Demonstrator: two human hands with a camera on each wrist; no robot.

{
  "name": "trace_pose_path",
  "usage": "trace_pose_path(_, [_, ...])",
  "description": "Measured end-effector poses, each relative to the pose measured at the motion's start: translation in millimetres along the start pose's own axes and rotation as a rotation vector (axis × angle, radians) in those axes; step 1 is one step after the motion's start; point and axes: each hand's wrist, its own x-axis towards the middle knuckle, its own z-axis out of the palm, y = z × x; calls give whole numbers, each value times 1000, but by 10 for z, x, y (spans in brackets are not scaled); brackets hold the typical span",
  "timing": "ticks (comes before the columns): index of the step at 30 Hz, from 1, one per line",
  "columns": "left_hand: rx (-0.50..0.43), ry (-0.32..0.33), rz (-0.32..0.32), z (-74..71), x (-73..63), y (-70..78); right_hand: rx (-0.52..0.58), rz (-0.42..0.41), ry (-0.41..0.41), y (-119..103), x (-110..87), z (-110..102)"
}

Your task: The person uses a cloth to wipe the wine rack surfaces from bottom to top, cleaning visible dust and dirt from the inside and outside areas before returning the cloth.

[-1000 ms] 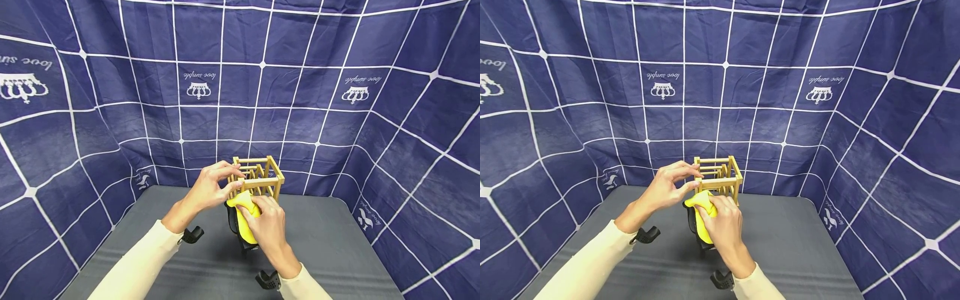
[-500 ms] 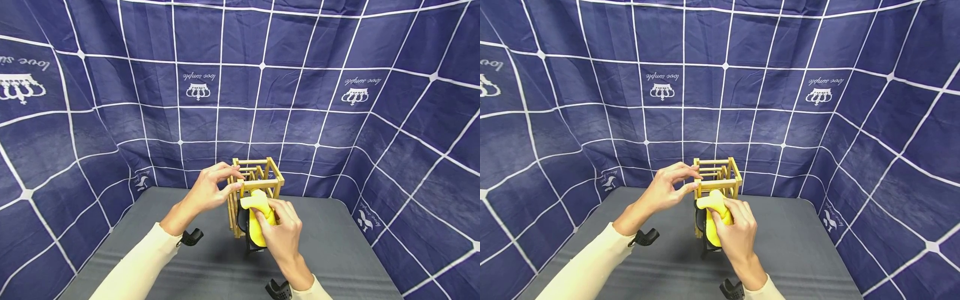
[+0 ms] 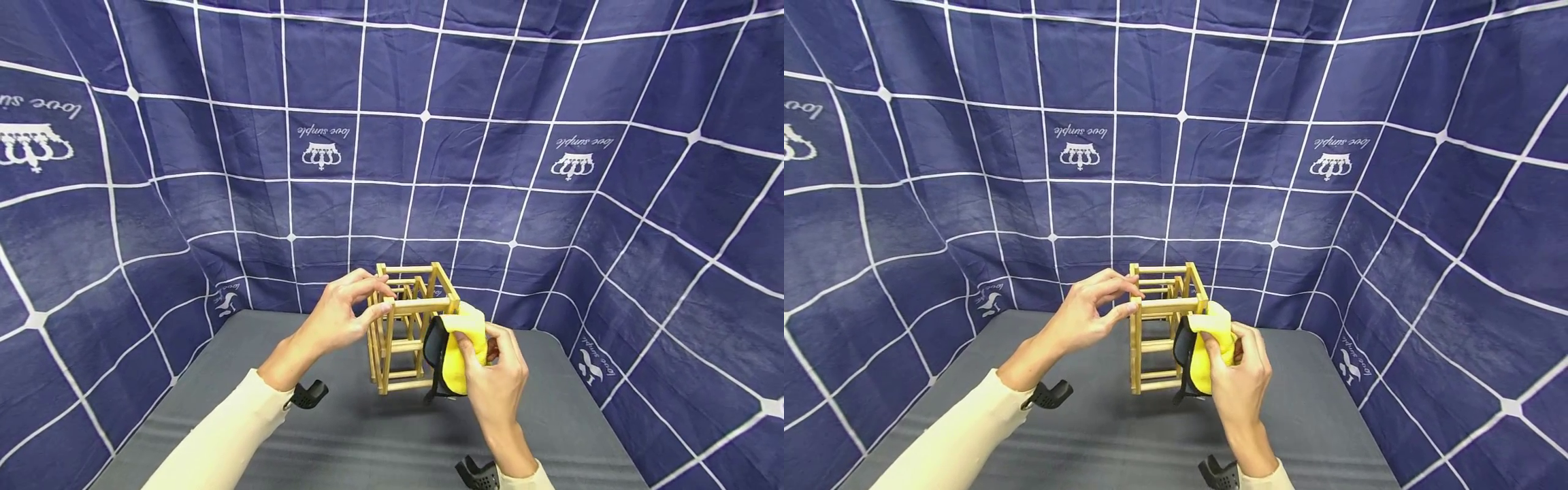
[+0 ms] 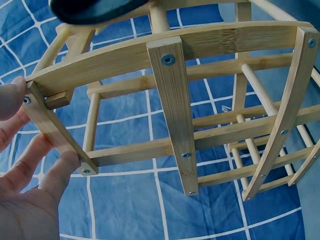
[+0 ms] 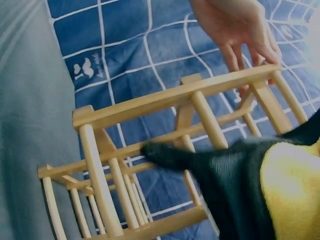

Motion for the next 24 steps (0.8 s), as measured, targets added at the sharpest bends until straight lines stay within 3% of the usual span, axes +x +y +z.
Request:
trace_pose_path(8, [33,4,7,47,-84,3,-98,34,-123,-84,59,197])
trace_pose_path(15, [59,40,35,55,-74,7,-173,29,-204,-22,-89,187])
trace_pose_path(19, [46,33,24,41,-51,2,-141,11,-190,1,-96,199])
trace_pose_path(24, [45,8,11,38,-23,-5,-67,-5,-114,-25,21,249])
